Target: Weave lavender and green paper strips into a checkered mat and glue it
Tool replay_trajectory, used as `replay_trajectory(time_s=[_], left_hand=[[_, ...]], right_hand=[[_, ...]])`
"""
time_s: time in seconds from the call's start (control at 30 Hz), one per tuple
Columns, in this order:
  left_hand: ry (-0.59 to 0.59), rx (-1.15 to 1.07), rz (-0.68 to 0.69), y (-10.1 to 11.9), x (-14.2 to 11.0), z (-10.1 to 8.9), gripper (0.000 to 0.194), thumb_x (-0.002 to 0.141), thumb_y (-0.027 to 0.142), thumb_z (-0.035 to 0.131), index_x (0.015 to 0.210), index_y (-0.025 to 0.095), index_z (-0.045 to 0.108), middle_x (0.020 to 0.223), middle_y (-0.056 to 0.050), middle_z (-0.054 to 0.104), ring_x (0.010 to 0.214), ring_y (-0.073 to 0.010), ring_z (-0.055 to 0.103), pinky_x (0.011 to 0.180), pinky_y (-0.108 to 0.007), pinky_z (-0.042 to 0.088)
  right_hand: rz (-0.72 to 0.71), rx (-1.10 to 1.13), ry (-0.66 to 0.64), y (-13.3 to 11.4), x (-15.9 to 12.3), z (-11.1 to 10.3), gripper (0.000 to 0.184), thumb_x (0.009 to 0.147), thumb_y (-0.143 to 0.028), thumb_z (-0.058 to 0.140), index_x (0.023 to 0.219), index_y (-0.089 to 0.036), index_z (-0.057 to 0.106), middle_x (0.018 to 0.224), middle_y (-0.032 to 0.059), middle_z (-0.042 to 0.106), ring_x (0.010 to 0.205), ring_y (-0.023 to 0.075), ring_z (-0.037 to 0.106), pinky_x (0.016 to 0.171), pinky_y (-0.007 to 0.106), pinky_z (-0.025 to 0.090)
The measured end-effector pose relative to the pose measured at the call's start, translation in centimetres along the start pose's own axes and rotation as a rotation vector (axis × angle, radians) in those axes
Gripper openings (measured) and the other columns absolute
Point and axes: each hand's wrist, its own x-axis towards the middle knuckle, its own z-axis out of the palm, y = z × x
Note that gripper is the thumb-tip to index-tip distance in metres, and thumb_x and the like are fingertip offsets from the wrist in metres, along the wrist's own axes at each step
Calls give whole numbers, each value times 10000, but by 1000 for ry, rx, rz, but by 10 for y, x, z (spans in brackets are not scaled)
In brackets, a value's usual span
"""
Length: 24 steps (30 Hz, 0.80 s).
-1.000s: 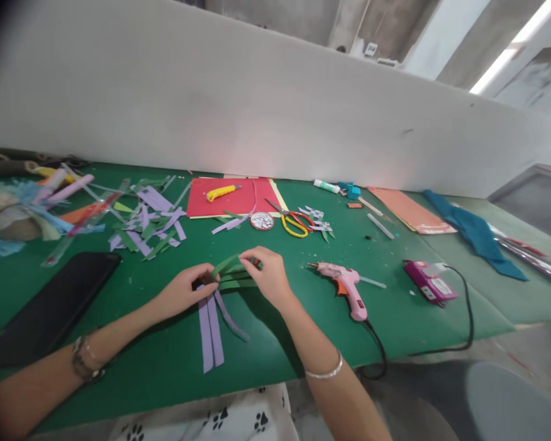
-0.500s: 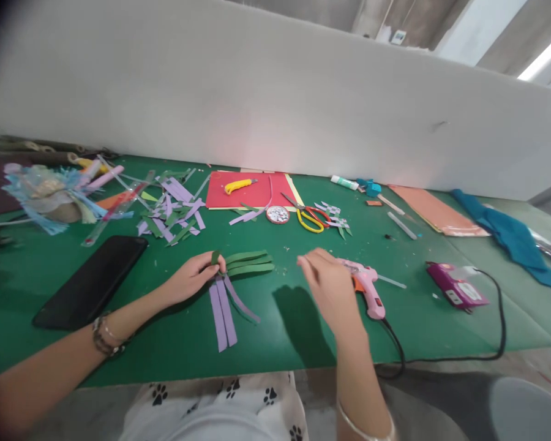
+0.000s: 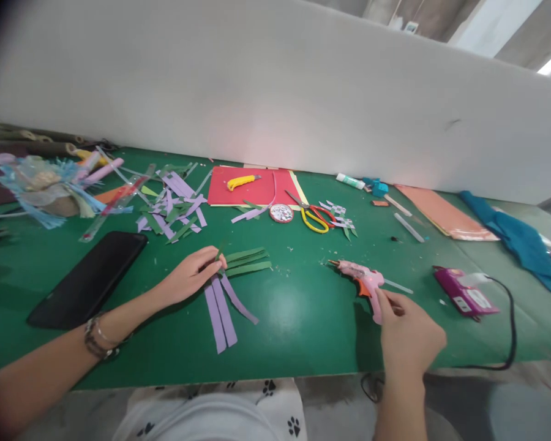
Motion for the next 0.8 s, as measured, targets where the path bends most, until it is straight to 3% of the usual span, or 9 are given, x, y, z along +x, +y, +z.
replay_trajectory(time_s=[0.13, 0.27, 0.43, 0.57, 0.6, 0.67, 0.73, 0.8], left_hand=[[-3, -25, -42, -3, 2, -2, 312, 832, 349, 291, 723, 163, 516, 737, -17, 507, 636, -138, 513, 617, -262, 401], [-19, -30, -44, -4, 3, -2, 320, 833, 357, 293, 719, 164, 522, 738, -15, 511, 622, -133, 514, 605, -258, 398], [-14, -46, -46, -5, 2, -2, 317, 824, 372, 299, 697, 169, 507, 752, -22, 528, 635, -140, 529, 603, -261, 408], [-1, 10, -97, -2, 0, -5, 333, 807, 393, 301, 711, 168, 528, 760, -36, 545, 656, -157, 546, 628, -279, 424], [-2, 38, -121, -1, -1, -6, 344, 805, 395, 296, 716, 167, 538, 776, -46, 557, 679, -167, 554, 643, -290, 428], [2, 112, -151, 0, -2, -6, 361, 803, 386, 285, 708, 167, 555, 827, -69, 586, 748, -194, 568, 690, -316, 433], [26, 194, -131, 0, -4, -6, 360, 804, 357, 282, 656, 174, 555, 890, -77, 617, 826, -214, 571, 751, -338, 424], [46, 251, -96, 0, -6, -5, 369, 809, 322, 273, 595, 182, 538, 931, -60, 640, 840, -211, 576, 781, -338, 414]], right_hand=[[48, 50, -43, -7, -1, -1, 443, 600, -607, 444, 557, -189, 586, 494, 56, 571, 520, 198, 533, 494, 292, 315], [-11, 90, -18, -17, -12, 4, 474, 593, -662, 428, 471, -209, 494, 435, 32, 518, 461, 178, 502, 483, 286, 322], [-176, 58, -168, -29, -22, 9, 536, 785, -530, 260, 554, -188, 602, 521, 69, 590, 498, 181, 535, 506, 287, 343], [-166, -317, 52, -14, -18, 9, 508, 834, -454, 260, 899, -123, 639, 845, 174, 632, 740, 275, 561, 498, 303, 326], [-166, -402, 49, -7, -16, 11, 514, 820, -476, 300, 955, -97, 621, 886, 201, 618, 784, 300, 553, 499, 310, 333], [-160, -517, -77, 7, -9, 16, 501, 793, -493, 354, 917, -85, 618, 840, 212, 603, 747, 311, 551, 484, 317, 339], [-204, -509, -186, 19, -2, 23, 401, 814, -401, 324, 853, -122, 610, 806, 177, 595, 679, 270, 552, 481, 309, 344], [-225, -446, -189, 25, 4, 29, 357, 815, -337, 285, 832, -144, 585, 770, 149, 583, 605, 233, 533, 465, 301, 339]])
